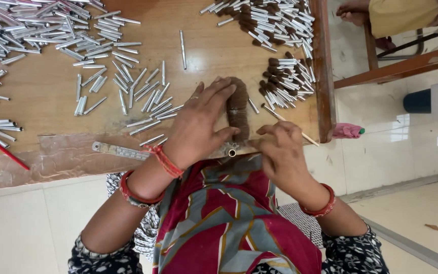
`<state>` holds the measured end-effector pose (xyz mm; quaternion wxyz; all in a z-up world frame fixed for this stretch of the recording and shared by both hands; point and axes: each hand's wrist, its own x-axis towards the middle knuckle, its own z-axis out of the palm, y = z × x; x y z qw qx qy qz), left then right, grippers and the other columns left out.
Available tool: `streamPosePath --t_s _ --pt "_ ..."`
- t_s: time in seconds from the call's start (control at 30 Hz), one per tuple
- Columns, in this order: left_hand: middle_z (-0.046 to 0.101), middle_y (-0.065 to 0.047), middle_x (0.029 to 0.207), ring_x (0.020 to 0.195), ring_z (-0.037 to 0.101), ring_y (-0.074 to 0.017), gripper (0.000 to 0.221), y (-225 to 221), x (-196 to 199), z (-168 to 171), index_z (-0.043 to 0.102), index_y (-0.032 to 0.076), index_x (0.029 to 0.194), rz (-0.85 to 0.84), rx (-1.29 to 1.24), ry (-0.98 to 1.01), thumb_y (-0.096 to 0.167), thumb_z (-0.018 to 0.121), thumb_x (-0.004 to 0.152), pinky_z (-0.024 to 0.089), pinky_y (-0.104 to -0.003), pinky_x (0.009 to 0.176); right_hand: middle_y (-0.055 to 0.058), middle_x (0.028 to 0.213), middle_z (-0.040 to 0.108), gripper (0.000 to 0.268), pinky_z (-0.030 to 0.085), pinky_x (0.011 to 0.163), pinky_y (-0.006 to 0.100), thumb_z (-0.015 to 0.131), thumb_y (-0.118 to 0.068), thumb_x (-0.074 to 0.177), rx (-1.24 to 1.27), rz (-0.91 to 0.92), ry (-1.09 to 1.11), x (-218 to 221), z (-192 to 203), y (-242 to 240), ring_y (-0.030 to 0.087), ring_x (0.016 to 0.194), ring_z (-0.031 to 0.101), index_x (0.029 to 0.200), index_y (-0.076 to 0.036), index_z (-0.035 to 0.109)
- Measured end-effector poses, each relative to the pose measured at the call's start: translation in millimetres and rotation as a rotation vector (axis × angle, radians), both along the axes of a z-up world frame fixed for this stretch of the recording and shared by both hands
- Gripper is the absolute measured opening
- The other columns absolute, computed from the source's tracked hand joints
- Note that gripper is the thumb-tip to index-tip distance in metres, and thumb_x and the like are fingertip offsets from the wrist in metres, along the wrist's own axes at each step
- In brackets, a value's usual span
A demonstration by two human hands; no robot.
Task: Assembling small hand brushes by inserting bristles into metal ferrules.
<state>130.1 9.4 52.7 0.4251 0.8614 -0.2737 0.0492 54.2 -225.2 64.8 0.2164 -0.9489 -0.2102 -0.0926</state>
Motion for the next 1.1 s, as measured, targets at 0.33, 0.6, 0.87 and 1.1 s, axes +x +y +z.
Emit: streamPosePath --t_s 0.33,0.6,0.87,1.1 --pt "0.040 -0.021 0.156 0.148 0.036 -0.0378 0.098 -25.4 16.2 -15.6 0.040 -0.002 0.147 -0.093 0.174 0.116 0.022 0.089 0.065 0.019 -0.059 0.123 0.009 0.129 0.059 0.044 0.036 0.109 0.056 0.068 0.004 0.070 -0.086 0.022 -0.021 2.5 -18.6 5.2 0.037 0.123 0.045 0.109 -0.015 0.075" --pt "0.032 -0.022 0.160 0.151 0.028 -0.0412 0.109 -26.8 16.9 -5.5 0.035 0.000 0.149 -0.103 0.117 0.213 0.024 0.094 0.061 0.018 -0.062 0.122 0.004 0.124 0.061 0.039 0.030 0.117 0.057 0.072 -0.002 0.072 -0.049 0.031 -0.067 -6.1 -11.6 0.2 0.033 0.120 0.046 0.108 -0.017 0.078" --pt "0.025 -0.024 0.162 0.151 0.025 -0.0407 0.118 -37.5 16.3 -11.9 0.028 -0.003 0.151 -0.099 0.208 0.236 0.021 0.094 0.056 0.017 -0.062 0.122 0.000 0.120 0.062 0.023 0.026 0.118 0.055 0.081 -0.015 0.084 -0.095 0.044 -0.121 -8.2 -26.1 0.8 0.027 0.116 0.048 0.106 -0.020 0.079" --pt "0.026 -0.023 0.162 0.151 0.025 -0.0377 0.120 -41.3 18.4 -8.9 0.026 -0.003 0.152 -0.111 0.289 0.226 0.023 0.093 0.056 0.016 -0.061 0.122 -0.002 0.110 0.065 0.022 0.027 0.117 0.053 0.080 -0.012 0.085 -0.123 0.032 -0.125 -8.0 -23.7 5.9 0.024 0.111 0.053 0.106 -0.016 0.079"
